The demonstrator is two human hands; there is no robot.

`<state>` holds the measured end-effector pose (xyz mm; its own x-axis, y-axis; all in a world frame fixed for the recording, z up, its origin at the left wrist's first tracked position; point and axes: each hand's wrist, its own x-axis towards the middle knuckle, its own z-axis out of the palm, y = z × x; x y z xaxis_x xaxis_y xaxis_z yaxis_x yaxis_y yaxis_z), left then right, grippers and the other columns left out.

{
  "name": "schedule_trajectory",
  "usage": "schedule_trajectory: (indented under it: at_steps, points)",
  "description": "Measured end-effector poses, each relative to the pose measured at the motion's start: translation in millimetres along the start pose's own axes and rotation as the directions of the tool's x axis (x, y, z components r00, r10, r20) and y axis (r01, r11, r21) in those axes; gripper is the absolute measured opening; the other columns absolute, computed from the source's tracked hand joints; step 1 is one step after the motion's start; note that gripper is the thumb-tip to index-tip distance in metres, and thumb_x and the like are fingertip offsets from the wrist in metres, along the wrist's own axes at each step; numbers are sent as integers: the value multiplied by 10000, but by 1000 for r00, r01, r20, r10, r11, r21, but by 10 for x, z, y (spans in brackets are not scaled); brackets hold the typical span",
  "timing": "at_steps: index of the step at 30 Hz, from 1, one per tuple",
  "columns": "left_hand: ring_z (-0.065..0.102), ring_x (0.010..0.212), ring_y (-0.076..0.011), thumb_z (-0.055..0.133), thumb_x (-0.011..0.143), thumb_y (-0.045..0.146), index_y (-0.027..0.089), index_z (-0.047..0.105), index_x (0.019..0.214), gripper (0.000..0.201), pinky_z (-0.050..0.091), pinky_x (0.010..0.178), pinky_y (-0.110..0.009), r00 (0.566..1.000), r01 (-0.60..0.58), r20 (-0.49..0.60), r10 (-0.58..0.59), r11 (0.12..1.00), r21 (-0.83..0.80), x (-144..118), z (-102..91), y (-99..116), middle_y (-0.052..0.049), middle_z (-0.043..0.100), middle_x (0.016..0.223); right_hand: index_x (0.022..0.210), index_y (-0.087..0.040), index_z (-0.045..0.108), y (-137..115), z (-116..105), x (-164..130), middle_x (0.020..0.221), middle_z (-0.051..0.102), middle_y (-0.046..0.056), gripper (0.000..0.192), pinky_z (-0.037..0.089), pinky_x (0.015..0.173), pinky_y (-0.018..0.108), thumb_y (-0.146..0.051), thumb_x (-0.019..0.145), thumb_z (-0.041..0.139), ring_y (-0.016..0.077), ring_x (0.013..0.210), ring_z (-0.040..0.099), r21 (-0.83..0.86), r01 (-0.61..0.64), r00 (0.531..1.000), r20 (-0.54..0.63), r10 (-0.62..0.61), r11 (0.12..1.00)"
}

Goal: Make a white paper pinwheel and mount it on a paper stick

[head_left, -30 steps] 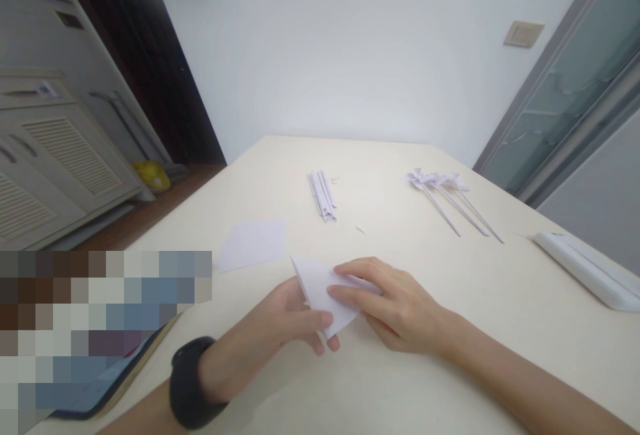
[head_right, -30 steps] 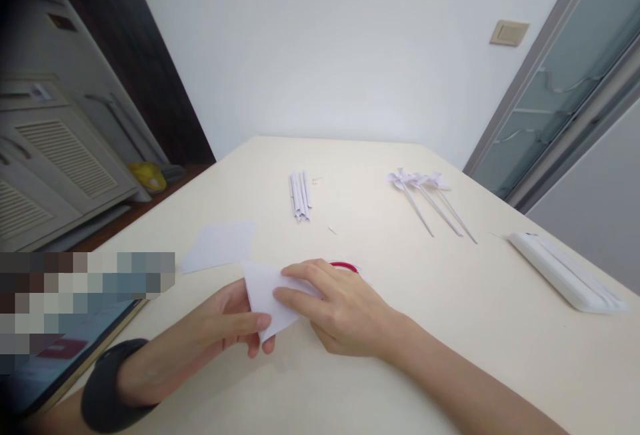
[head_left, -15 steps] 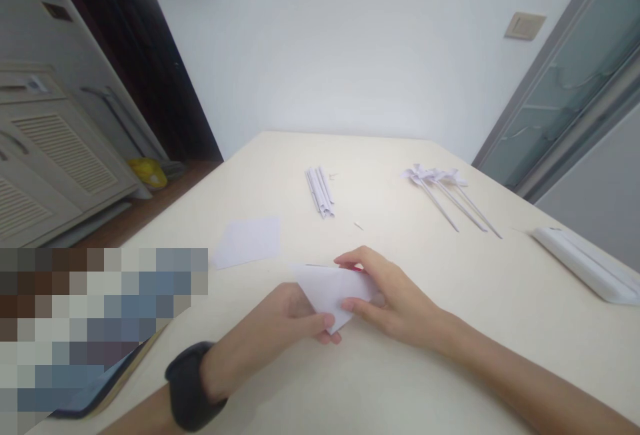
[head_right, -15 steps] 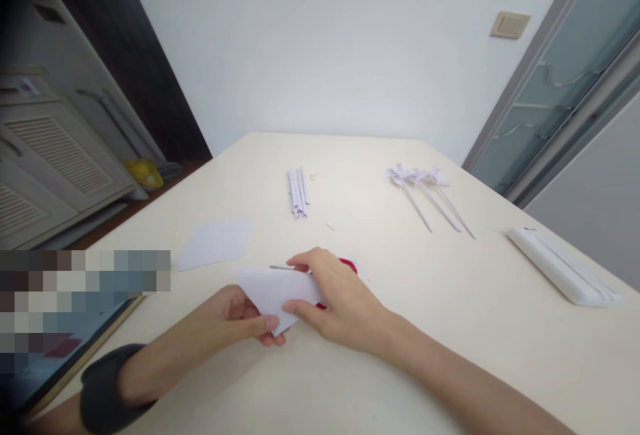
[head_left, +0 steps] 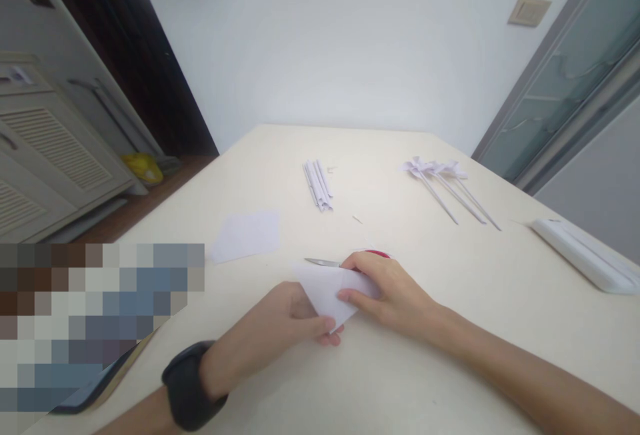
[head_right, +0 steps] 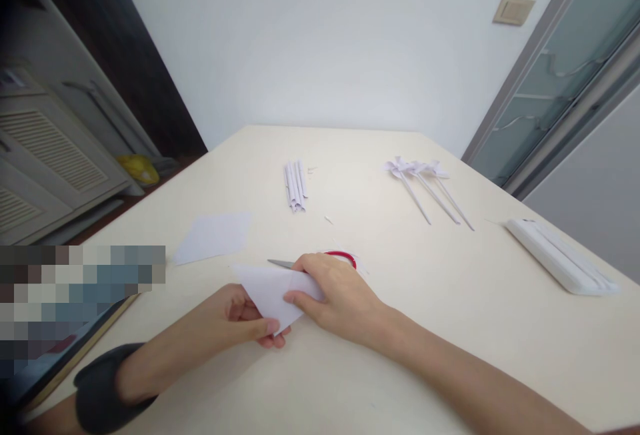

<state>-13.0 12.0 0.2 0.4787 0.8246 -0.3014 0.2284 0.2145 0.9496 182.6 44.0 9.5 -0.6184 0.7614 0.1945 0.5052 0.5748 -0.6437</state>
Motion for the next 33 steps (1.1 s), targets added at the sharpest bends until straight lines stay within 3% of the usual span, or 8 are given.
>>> schedule_trajectory:
  at_steps: [7, 13, 19, 24, 28, 33]
  points:
    - [652, 801, -217, 589, 721, 207, 157, 646, 859, 158, 486, 772, -328, 1000, -19, -3, 19, 1000, 17, -43, 19, 59, -32, 707, 813, 898, -201, 515, -9, -9, -14, 882, 595, -2, 114, 385, 699, 270, -276, 815, 535, 142, 788, 525, -2, 34, 999, -13, -34, 999]
    - [655, 732, -222, 556, 737, 228, 170, 642, 836, 144, 485, 681, -308, 997, -19, -77, 32, 987, 160, -57, 40, 36, -27, 701, 745, 889, -199, 519, -40, -50, -32, 862, 592, 2, 107, 383, 663, 257, -261, 805, 546, 139, 760, 514, 19, 48, 999, -26, -48, 999]
    - [635, 701, -197, 514, 716, 162, 175, 648, 735, 136, 458, 638, -266, 984, -53, -141, 105, 943, 330, -54, 61, 35, 2, 692, 726, 786, -187, 530, -36, -77, 13, 763, 562, -7, 95, 370, 597, 220, -269, 832, 515, 113, 684, 494, 140, 1, 999, -32, 4, 990]
    - [623, 692, -185, 535, 740, 202, 183, 613, 748, 81, 461, 657, -271, 959, -100, -226, 169, 953, 286, -68, -4, 174, -2, 674, 701, 648, -173, 440, -14, -114, 21, 660, 508, -27, 224, 335, 529, 194, -278, 831, 516, 90, 608, 459, 284, -61, 995, -60, 82, 957]
    - [616, 742, -197, 532, 760, 234, 187, 629, 795, 113, 457, 711, -296, 951, -94, -258, 169, 955, 281, -99, -42, 291, -18, 668, 737, 657, -181, 404, 16, -152, 30, 629, 454, -42, 248, 307, 468, 184, -327, 830, 505, 75, 538, 416, 378, -143, 989, 26, 144, 915]
    - [607, 736, -186, 554, 773, 298, 215, 633, 821, 124, 457, 676, -270, 927, -112, -309, 212, 943, 313, -89, -60, 228, -7, 674, 778, 658, -163, 485, 48, -171, 40, 647, 471, -30, 242, 331, 502, 197, -352, 799, 544, 86, 567, 435, 339, -142, 990, 65, 127, 930]
